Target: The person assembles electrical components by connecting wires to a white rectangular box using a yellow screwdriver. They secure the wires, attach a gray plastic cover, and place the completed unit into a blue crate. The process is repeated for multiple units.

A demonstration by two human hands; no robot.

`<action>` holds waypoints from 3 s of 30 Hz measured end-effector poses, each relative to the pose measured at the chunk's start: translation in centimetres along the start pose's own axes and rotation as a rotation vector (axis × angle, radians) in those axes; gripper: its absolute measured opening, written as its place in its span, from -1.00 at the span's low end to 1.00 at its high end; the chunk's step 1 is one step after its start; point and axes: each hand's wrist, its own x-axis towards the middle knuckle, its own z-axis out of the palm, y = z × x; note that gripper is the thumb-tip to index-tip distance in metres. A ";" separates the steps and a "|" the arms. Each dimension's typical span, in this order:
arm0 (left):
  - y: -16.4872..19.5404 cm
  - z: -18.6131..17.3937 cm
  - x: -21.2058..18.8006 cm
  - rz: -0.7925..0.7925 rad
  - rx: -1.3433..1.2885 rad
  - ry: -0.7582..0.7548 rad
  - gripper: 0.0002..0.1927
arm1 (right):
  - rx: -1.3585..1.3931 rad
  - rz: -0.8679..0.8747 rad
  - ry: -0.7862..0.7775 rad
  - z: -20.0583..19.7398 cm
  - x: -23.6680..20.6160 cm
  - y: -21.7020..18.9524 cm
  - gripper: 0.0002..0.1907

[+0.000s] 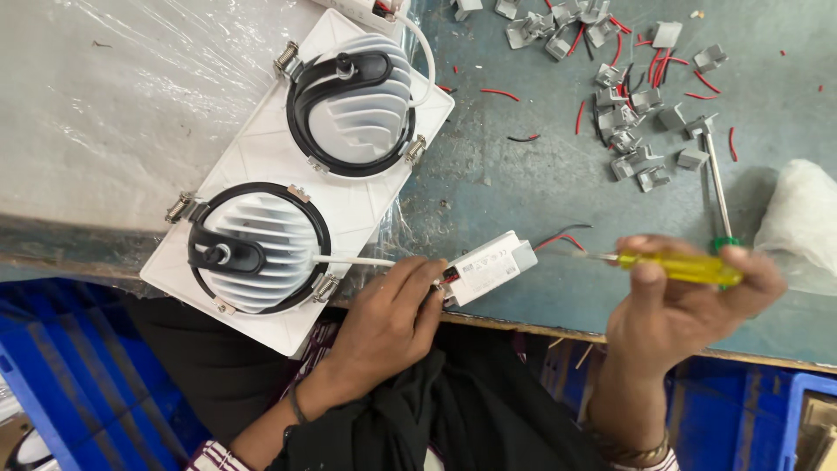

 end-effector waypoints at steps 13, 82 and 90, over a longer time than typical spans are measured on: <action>0.2 0.1 0.1 -0.072 0.101 -0.155 -0.45 | -0.394 -0.162 -0.624 6.2 6.0 4.2 -0.81; -4.3 2.6 -2.1 0.161 0.409 0.079 -0.48 | -0.812 0.168 -0.710 5.7 12.2 6.3 -0.41; -4.1 2.3 -1.8 0.168 0.430 0.062 -0.48 | -0.575 0.312 -1.085 1.4 11.6 3.8 -0.68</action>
